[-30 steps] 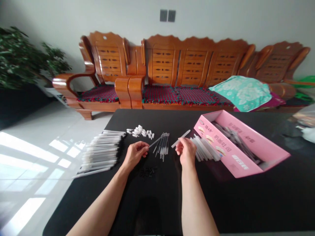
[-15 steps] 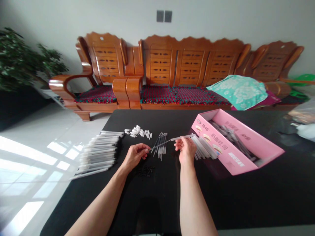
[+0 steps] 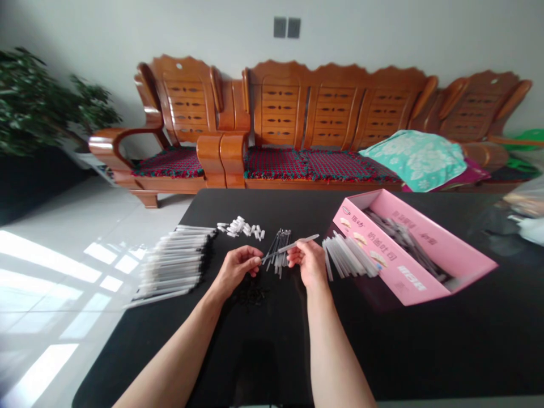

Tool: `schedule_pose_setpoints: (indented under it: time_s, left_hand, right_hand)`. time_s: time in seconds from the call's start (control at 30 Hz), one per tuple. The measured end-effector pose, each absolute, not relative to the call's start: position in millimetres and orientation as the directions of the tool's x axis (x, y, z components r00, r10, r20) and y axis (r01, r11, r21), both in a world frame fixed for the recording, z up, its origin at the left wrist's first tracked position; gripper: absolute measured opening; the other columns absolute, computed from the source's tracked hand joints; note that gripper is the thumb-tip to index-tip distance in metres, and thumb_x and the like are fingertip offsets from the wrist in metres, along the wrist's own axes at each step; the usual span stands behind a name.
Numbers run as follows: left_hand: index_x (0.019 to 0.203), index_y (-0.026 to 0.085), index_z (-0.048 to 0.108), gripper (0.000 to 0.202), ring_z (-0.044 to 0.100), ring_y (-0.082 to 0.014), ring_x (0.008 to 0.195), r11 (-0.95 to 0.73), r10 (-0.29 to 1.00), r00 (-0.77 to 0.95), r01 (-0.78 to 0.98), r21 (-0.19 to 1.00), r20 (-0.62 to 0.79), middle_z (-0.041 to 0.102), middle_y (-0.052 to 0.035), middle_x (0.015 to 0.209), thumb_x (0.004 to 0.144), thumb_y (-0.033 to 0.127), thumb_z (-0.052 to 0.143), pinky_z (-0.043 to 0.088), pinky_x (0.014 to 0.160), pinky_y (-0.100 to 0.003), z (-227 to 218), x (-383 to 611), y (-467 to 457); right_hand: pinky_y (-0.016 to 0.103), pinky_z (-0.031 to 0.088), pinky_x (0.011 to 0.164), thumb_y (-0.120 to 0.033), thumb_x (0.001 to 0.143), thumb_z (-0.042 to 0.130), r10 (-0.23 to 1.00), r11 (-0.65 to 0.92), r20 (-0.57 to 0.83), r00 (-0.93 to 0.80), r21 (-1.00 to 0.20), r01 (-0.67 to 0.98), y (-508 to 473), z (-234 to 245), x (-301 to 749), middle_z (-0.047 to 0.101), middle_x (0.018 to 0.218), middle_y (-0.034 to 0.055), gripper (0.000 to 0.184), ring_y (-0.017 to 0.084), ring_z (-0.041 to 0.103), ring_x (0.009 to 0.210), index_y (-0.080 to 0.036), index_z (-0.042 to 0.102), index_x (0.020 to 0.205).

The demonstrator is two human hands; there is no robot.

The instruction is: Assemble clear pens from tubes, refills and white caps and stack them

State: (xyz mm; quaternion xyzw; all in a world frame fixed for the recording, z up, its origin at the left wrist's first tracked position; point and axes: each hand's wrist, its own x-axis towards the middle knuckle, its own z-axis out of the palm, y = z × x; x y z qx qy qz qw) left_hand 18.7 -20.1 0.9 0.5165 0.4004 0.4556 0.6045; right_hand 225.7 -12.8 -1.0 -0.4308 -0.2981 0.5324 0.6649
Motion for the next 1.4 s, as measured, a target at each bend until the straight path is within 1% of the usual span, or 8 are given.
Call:
schedule_pose_setpoints:
  time_s: [0.23,0.5,0.63,0.73,0.83,0.93,1.27,1.4]
  left_hand:
    - [0.095,0.011,0.064,0.037,0.052,-0.0074,0.049,0.022,0.949,0.313,-0.198,0.980,0.042,0.061,0.0015,0.064,0.074,0.038,0.078,0.045,0.047,-0.018,6,22,-23]
    - [0.089,0.015,0.066,0.024,0.055,-0.0109,0.052,-0.081,0.995,0.062,0.070,0.994,0.077,0.059,0.0009,0.064,0.083,0.038,0.067,0.044,0.046,-0.020,-4,-1,-11]
    - [0.104,0.018,0.070,0.022,0.067,-0.0192,0.088,-0.302,0.950,0.089,0.500,0.812,0.299,0.071,-0.0072,0.098,0.088,0.022,0.055,0.055,0.080,-0.032,-11,4,-6]
    - [0.134,0.018,0.057,0.045,0.048,-0.0252,0.133,-0.449,0.883,0.252,0.703,0.552,0.397,0.055,-0.0099,0.142,0.089,0.017,0.052,0.037,0.113,-0.042,-15,14,-1]
    - [0.148,0.017,0.039,0.059,0.028,-0.0293,0.146,-0.402,0.897,0.280,0.839,0.368,0.341,0.037,-0.0103,0.156,0.092,0.026,0.053,0.022,0.119,-0.050,-19,22,2]
    - [0.150,0.019,0.037,0.060,0.026,-0.0304,0.147,-0.323,0.928,0.240,0.899,0.295,0.284,0.034,-0.0098,0.158,0.094,0.037,0.050,0.022,0.119,-0.052,-18,22,3]
    - [0.145,0.028,0.046,0.057,0.029,-0.0392,0.143,0.011,0.984,-0.065,0.952,0.306,0.165,0.037,-0.0119,0.156,0.095,0.053,0.041,0.022,0.113,-0.061,11,2,84]
    - [0.139,0.029,0.055,0.051,0.038,-0.0392,0.138,0.003,0.991,-0.043,0.955,0.298,0.129,0.046,-0.0114,0.150,0.095,0.052,0.041,0.023,0.111,-0.063,-4,-1,92]
  right_hand:
    - [0.028,0.058,0.041,-0.021,0.071,0.070,0.983,-0.180,-0.131,-0.128,-0.822,-0.539,-20,-4,201,0.075,0.066,0.0085,0.016,0.020,0.069,0.047,-0.014,0.066,0.084]
    - [0.025,0.059,0.044,-0.017,0.072,0.066,0.995,0.000,-0.072,0.067,-0.682,-0.731,-13,-7,224,0.075,0.063,0.0064,0.010,0.018,0.070,0.050,-0.014,0.071,0.079]
    - [0.026,0.059,0.044,-0.017,0.072,0.065,0.995,0.026,-0.055,0.085,-0.677,-0.735,-12,-7,226,0.075,0.063,0.0065,0.010,0.018,0.070,0.051,-0.014,0.071,0.079]
    - [0.026,0.059,0.045,-0.017,0.073,0.064,0.995,0.022,-0.055,0.081,-0.689,-0.725,-12,-8,223,0.075,0.064,0.0064,0.010,0.018,0.070,0.050,-0.014,0.071,0.079]
    - [0.026,0.059,0.045,-0.018,0.074,0.063,0.996,0.010,-0.058,0.072,-0.709,-0.705,-13,-8,220,0.075,0.064,0.0063,0.010,0.018,0.069,0.049,-0.014,0.070,0.080]
    - [0.026,0.058,0.045,-0.018,0.075,0.063,0.998,0.007,-0.043,0.055,-0.727,-0.687,-13,-8,218,0.075,0.064,0.0065,0.010,0.018,0.069,0.048,-0.015,0.070,0.081]
    - [0.028,0.058,0.045,-0.019,0.075,0.066,0.998,0.042,0.004,0.056,-0.725,-0.688,-14,-12,217,0.075,0.066,0.0057,0.009,0.019,0.070,0.051,-0.015,0.068,0.083]
    - [0.028,0.058,0.044,-0.020,0.074,0.068,0.998,0.057,0.018,0.063,-0.718,-0.694,-15,-12,216,0.075,0.065,0.0059,0.010,0.019,0.069,0.050,-0.015,0.067,0.083]
